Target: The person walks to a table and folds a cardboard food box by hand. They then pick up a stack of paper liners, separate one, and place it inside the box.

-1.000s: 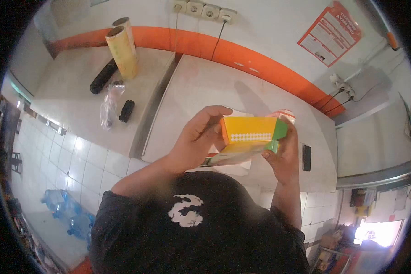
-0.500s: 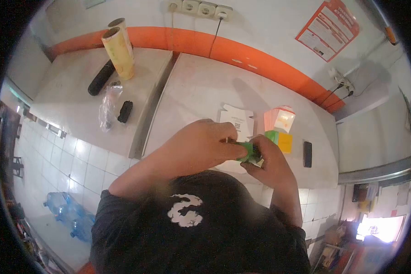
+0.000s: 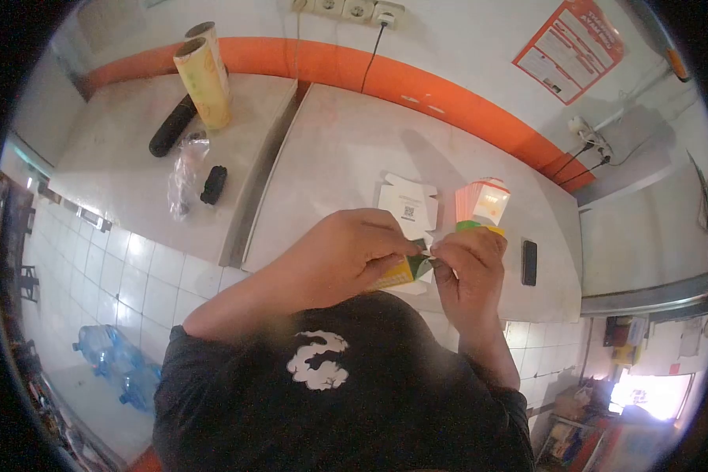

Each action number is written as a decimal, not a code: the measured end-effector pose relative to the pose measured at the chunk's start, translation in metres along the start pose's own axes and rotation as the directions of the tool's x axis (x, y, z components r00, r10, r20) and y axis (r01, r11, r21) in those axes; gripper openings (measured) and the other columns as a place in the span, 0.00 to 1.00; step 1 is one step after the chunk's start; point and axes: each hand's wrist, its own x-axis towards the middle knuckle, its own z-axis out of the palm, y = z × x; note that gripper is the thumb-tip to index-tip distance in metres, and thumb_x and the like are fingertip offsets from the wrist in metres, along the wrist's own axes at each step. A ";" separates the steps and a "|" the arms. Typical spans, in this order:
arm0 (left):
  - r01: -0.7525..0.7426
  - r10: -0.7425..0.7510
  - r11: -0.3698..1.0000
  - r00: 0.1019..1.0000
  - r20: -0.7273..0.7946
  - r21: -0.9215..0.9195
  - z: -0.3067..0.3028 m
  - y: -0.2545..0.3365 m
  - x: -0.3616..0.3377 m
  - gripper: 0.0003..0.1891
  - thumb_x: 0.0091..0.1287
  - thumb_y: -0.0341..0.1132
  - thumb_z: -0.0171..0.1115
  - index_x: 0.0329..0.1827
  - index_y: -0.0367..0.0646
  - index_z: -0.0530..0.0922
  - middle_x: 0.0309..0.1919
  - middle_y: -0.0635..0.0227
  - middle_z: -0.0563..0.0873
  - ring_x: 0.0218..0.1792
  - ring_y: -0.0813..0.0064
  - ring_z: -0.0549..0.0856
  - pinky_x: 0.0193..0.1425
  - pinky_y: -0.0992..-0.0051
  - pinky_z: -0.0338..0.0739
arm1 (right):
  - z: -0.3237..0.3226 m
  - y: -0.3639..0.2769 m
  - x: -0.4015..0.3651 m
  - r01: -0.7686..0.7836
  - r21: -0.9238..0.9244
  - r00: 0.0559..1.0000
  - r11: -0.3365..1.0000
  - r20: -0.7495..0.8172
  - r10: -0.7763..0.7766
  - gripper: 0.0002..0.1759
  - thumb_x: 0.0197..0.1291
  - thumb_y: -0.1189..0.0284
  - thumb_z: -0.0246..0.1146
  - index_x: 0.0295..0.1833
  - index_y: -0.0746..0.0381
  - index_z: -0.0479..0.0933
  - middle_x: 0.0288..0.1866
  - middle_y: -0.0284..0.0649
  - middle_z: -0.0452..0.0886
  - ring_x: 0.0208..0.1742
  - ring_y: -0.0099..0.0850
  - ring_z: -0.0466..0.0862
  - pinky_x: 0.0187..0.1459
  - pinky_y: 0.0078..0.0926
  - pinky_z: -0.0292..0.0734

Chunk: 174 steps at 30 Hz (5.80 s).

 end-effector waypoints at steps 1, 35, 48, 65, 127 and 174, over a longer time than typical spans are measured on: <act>-0.046 0.046 0.998 0.999 -0.013 -0.030 0.002 -0.001 0.001 0.12 0.67 0.27 0.73 0.52 0.38 0.86 0.42 0.55 0.90 0.43 0.57 0.91 0.49 0.61 0.87 | 0.001 0.000 -0.001 0.015 0.024 1.000 1.000 -0.019 -0.015 0.07 0.59 0.70 0.73 0.43 0.55 0.86 0.41 0.34 0.85 0.45 0.40 0.85 0.54 0.45 0.70; 0.224 -0.118 0.912 0.945 0.304 -0.343 -0.006 0.011 0.005 0.17 0.66 0.26 0.77 0.55 0.38 0.80 0.42 0.60 0.92 0.43 0.69 0.94 0.48 0.68 0.89 | -0.012 0.009 0.000 -0.682 0.570 0.713 0.458 0.656 0.246 0.24 0.61 0.75 0.77 0.60 0.61 0.76 0.46 0.43 0.87 0.49 0.39 0.90 0.54 0.37 0.82; 0.347 -0.350 0.934 0.936 0.025 0.080 -0.013 -0.020 0.001 0.16 0.68 0.29 0.65 0.59 0.42 0.83 0.38 0.58 0.88 0.43 0.62 0.88 0.55 0.61 0.77 | -0.032 0.007 -0.004 -0.051 -0.341 0.897 0.939 0.398 0.193 0.12 0.57 0.69 0.72 0.47 0.58 0.84 0.42 0.39 0.87 0.50 0.43 0.86 0.68 0.51 0.69; -0.270 0.240 0.938 0.958 0.156 0.218 -0.001 -0.003 0.023 0.05 0.62 0.40 0.75 0.40 0.57 0.88 0.44 0.80 0.89 0.61 0.70 0.85 0.70 0.49 0.64 | -0.037 -0.015 0.023 -0.314 0.123 0.811 0.941 0.550 0.199 0.12 0.57 0.72 0.74 0.44 0.61 0.81 0.39 0.45 0.83 0.46 0.51 0.83 0.57 0.50 0.69; -0.255 0.037 0.888 0.869 0.493 0.383 -0.022 0.032 0.035 0.09 0.67 0.45 0.67 0.42 0.52 0.80 0.31 0.66 0.85 0.42 0.58 0.88 0.53 0.56 0.77 | -0.009 0.007 0.001 -0.116 0.283 0.899 0.952 0.437 -0.021 0.14 0.58 0.65 0.74 0.47 0.59 0.85 0.45 0.44 0.87 0.51 0.49 0.86 0.58 0.51 0.73; 0.326 -0.305 0.919 0.944 0.125 -0.222 0.030 -0.013 0.003 0.12 0.79 0.33 0.60 0.57 0.34 0.78 0.44 0.46 0.88 0.44 0.44 0.89 0.52 0.54 0.82 | -0.001 0.009 -0.026 -0.068 0.036 0.995 0.997 0.075 0.065 0.12 0.65 0.72 0.72 0.52 0.60 0.84 0.49 0.43 0.87 0.46 0.46 0.86 0.51 0.45 0.80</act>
